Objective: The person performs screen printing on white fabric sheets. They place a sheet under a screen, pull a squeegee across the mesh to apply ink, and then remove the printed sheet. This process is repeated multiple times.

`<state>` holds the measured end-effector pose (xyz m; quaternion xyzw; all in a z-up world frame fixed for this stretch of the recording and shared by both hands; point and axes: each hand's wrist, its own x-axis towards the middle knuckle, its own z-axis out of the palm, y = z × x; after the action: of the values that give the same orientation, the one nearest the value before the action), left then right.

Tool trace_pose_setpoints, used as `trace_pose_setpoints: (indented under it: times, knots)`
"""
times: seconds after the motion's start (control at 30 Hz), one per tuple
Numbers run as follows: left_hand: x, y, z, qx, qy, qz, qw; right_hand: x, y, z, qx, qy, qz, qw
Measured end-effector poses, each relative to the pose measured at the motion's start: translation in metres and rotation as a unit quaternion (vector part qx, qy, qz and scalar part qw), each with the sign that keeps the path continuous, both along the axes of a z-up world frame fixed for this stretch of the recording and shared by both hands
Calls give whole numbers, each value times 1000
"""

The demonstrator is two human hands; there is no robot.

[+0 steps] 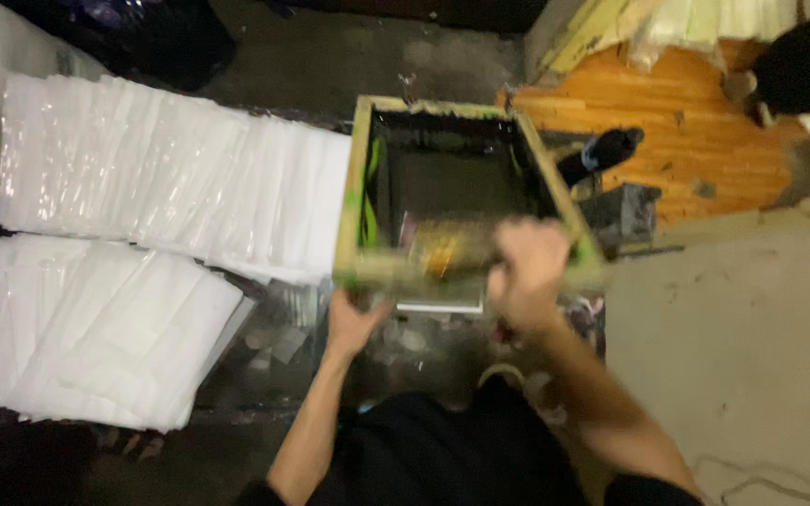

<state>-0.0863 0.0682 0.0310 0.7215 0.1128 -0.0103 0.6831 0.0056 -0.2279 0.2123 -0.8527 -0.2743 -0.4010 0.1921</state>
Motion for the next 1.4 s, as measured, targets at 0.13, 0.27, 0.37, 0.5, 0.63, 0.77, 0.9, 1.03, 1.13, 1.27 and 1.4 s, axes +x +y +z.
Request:
trace_pose_setpoints:
  times: [0.13, 0.27, 0.37, 0.5, 0.63, 0.77, 0.9, 1.03, 1.13, 1.27, 1.4]
  knots:
    - [-50, 29, -37, -86, 109, -50, 989, 0, 13, -95, -203, 233, -50, 950]
    - [-50, 20, 16, 21, 59, -3, 998, 151, 20, -171, -218, 306, -115, 920]
    - [-43, 28, 22, -22, 60, -1, 998, 252, 26, -192, -229, 286, -158, 917]
    - [-60, 31, -84, -113, 149, 4, 982, 273, 32, -192, -256, 380, -146, 877]
    - [-37, 24, 42, -39, 48, -21, 998, 162, 36, -174, -295, 376, -149, 865]
    - [-41, 26, 2, 1, 155, -30, 987, 2, 48, -146, -308, 470, -151, 813]
    - [-54, 20, -53, 12, 123, 8, 992, -35, 45, -137, -291, 479, -125, 819]
    - [-75, 30, -38, 154, 172, 3, 973, 2, 24, -156, -292, 523, -129, 791]
    - [-76, 29, -24, 183, 178, -20, 967, -29, 37, -151, -338, 552, -126, 752]
    - [-61, 26, 7, 218, 187, -26, 957, -47, 49, -153, -307, 565, -113, 757]
    - [-53, 28, 32, 202, 241, -41, 948, 47, 50, -159, -319, 415, -113, 845]
